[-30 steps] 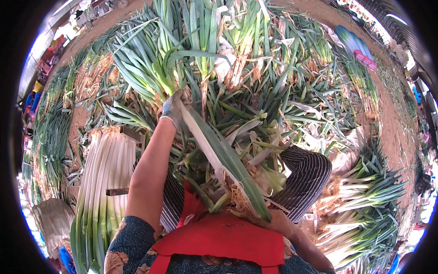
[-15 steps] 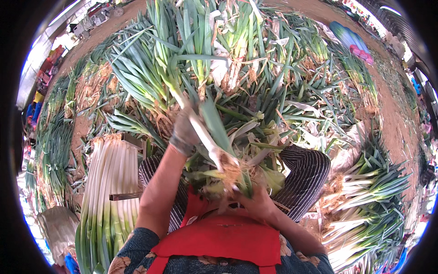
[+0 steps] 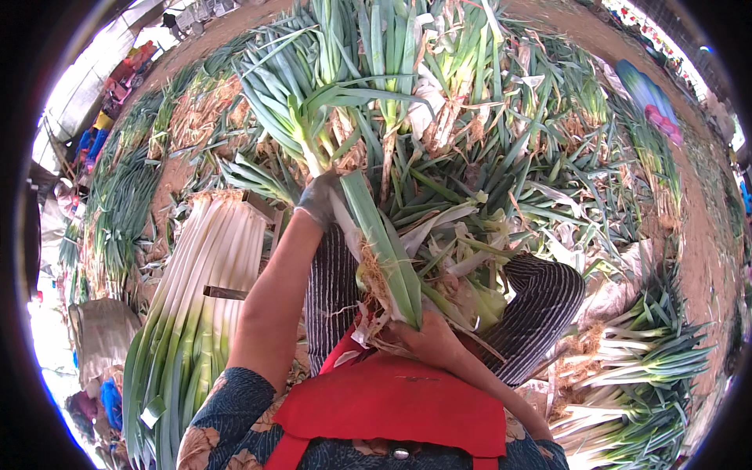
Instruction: The person sits on the ground and repeatedly picks up leeks, peels off outer layers and roots, and places the cleaned leeks into a pile. The process is continuous and repetitive.
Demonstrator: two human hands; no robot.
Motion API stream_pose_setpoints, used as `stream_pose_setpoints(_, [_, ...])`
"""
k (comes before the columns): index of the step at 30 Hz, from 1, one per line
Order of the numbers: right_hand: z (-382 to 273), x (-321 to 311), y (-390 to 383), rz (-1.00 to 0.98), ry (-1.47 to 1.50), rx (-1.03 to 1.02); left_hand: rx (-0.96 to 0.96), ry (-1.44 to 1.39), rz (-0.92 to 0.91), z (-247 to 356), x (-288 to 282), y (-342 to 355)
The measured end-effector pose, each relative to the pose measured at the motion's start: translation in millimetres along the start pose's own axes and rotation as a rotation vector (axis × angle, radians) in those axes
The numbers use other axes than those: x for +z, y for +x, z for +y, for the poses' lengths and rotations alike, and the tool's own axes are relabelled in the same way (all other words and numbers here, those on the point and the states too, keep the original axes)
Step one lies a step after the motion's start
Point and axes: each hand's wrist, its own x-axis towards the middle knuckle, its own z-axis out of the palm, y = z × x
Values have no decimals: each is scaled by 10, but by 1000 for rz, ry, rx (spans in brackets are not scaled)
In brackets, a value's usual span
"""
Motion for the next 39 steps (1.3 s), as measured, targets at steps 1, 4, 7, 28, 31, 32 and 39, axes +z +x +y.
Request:
stream_pose_setpoints(1, [-35, 1, -91, -2, -39, -23, 10, 3, -15, -41, -268, 306])
stream_pose_setpoints(4, [215, -169, -365, 59, 0, 20, -43, 66, -4, -253, 303, -39])
stream_pose_setpoints(7, [216, -371, -709, -32, 28, 211, 43, 159, 63, -239, 448, -173])
stream_pose_setpoints(28, [190, -304, 704, 496, -459, -568, 265, 177, -148, -644, 599, -975])
stream_pose_setpoints(31, [252, -64, 793, 239, -290, -46, 297, 231, -140, -740, 610, -1205])
stream_pose_setpoints(32, [323, -33, 775, 192, -237, -60, 265, 205, -216, -690, 541, -1160])
stream_pose_setpoints(39, [797, 56, 657, 41, 32, -213, 179, -8, -643, 52, 728, -1085])
